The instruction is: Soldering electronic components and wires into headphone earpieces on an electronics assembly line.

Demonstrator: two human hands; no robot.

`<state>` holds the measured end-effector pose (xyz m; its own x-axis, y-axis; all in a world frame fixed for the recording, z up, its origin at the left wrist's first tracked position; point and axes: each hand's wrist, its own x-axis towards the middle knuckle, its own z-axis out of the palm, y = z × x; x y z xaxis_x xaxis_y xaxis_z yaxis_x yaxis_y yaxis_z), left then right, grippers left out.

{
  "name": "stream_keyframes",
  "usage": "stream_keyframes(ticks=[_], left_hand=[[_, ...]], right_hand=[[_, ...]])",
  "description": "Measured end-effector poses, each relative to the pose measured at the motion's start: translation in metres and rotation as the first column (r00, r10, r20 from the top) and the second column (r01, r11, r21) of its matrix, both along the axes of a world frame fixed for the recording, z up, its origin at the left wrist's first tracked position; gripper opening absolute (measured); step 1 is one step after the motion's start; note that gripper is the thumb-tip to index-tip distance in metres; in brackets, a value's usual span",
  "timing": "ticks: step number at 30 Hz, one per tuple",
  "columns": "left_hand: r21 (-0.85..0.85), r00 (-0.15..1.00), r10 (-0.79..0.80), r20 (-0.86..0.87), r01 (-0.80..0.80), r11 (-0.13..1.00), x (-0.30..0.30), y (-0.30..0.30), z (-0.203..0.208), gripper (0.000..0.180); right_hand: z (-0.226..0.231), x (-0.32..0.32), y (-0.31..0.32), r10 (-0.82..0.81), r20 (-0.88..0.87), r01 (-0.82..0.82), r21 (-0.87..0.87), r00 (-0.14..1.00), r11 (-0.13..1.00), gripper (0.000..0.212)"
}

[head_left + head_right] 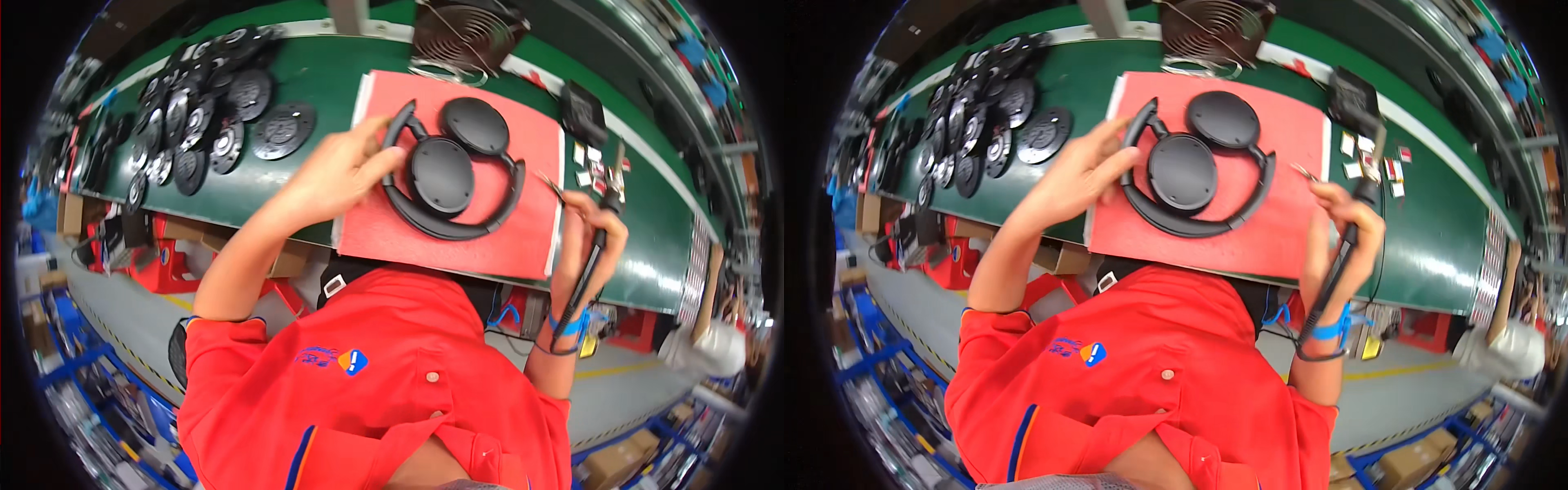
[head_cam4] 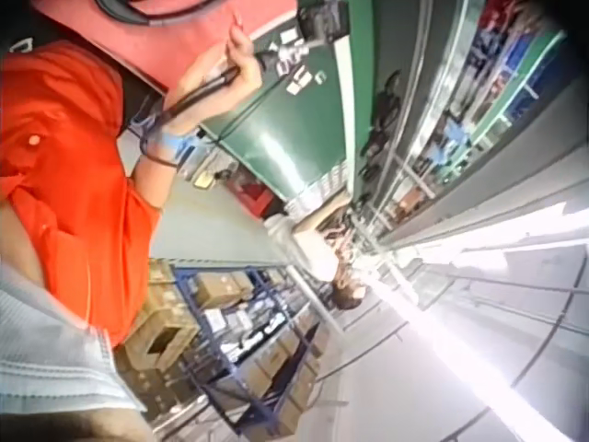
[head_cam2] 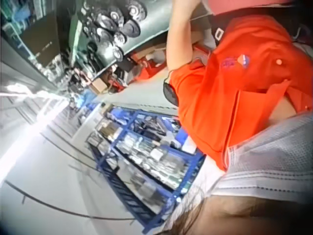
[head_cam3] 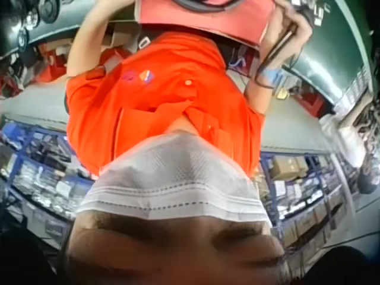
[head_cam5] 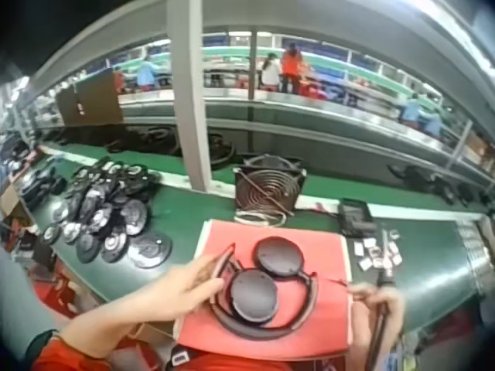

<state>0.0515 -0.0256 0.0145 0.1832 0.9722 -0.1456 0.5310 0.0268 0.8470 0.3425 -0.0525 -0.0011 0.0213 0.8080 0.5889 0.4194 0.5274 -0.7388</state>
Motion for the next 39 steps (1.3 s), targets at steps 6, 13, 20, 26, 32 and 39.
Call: stream_keyframes(ticks=[6, 13, 20, 26, 32, 39], left_hand=[[0.528, 0.943, 0.062, -0.328, 0.129, 0.84, 0.016, 0.042, -0.003, 0.023], [0.513, 0.797, -0.316, -0.515, 0.581, 0.632, 0.036, 0.035, 0.017, 0.025], [0.479, 0.75, -0.436, -0.497, 0.656, 0.584, 0.032, -0.022, 0.007, 0.027], [0.599, 0.865, -0.441, -0.238, 0.489, 0.634, 0.037, -0.021, 0.003, 0.028], [-0.13, 0.451, 0.087, 0.888, 0.064, 0.989, 0.025, -0.036, 0.007, 0.017], [0.182, 0.952, 0.142, 0.27, -0.195, 0.964, -0.01, -0.054, -0.017, 0.002]], right_hand=[[-0.006, 0.003, 0.004, 0.084, 0.429, -0.125, 0.069, 0.9, 0.99, 0.025], [0.011, 0.042, 0.027, -0.183, 0.345, 0.191, 0.011, 0.921, 0.982, 0.012], [0.012, 0.058, 0.066, -0.075, 0.026, 0.08, -0.376, 0.997, 0.923, 0.017], [0.009, 0.042, 0.049, -0.039, 0.073, 0.054, -0.225, 0.997, 0.973, 0.014], [0.017, 0.019, 0.037, -0.001, 0.071, 0.009, -0.111, 0.997, 0.994, 0.006], [-0.009, 0.039, 0.034, -0.07, 0.491, 0.059, 0.038, 0.868, 0.998, 0.023]])
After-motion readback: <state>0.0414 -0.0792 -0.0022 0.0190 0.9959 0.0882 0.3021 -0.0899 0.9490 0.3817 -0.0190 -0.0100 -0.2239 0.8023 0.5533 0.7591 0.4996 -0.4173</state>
